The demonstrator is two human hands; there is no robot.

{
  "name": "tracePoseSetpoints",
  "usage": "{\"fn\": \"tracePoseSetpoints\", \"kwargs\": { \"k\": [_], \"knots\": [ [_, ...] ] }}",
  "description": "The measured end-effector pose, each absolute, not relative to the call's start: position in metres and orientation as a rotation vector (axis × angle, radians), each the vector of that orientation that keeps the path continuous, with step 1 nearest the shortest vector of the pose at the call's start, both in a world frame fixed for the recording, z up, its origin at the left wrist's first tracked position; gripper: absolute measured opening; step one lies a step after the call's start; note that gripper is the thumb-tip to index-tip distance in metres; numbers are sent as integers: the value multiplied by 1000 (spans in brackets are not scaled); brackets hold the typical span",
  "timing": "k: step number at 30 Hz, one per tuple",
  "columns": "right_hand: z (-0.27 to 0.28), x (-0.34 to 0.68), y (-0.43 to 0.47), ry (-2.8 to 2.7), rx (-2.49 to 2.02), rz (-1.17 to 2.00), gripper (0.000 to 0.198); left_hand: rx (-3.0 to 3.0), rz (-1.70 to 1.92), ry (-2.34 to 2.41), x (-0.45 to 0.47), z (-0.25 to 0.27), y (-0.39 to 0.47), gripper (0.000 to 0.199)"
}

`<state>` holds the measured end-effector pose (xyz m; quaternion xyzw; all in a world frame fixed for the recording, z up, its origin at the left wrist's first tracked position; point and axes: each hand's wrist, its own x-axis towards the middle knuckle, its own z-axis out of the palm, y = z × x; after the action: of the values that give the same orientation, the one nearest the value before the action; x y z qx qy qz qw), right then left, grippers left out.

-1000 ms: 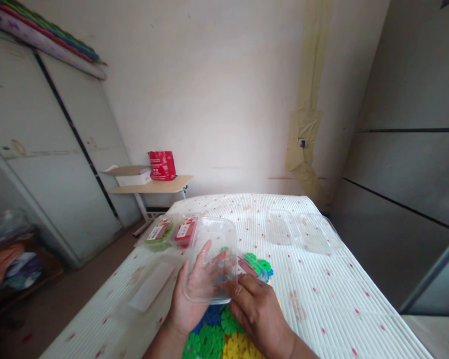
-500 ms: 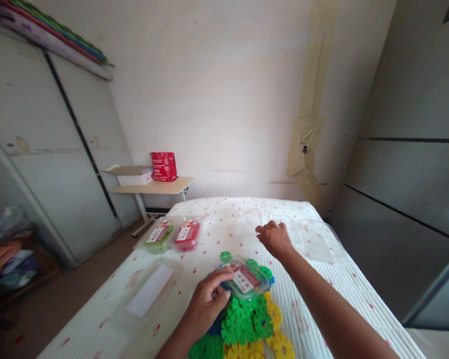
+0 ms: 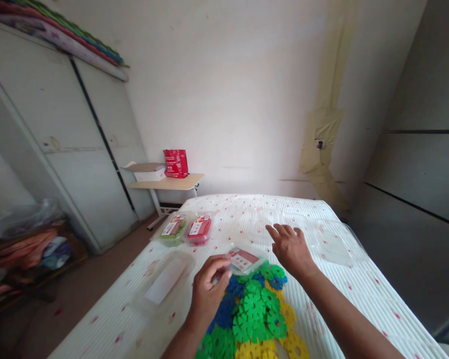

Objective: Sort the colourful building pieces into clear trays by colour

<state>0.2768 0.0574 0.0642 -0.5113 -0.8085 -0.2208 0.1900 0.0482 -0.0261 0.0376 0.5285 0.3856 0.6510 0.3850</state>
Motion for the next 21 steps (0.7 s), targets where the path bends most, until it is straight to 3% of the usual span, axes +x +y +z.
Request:
{"fn": "tracePoseSetpoints", "kwargs": {
  "k": [8, 11, 15, 21],
  "knots": [
    [48, 292, 29, -2234, -1077, -506, 30, 1173, 1895, 1587, -14, 89, -46, 32],
    [43, 298, 25, -2236, -1044, -476, 27, 1224, 1640, 1834, -66, 106, -45, 35],
    [37, 299, 22, -2206, -1030, -452, 27, 1491, 1177, 1919, -125, 105, -28, 19],
    [37, 290, 18, -2203, -991, -437, 29, 1536, 1004, 2054, -153, 67, -1, 20]
  ]
}}
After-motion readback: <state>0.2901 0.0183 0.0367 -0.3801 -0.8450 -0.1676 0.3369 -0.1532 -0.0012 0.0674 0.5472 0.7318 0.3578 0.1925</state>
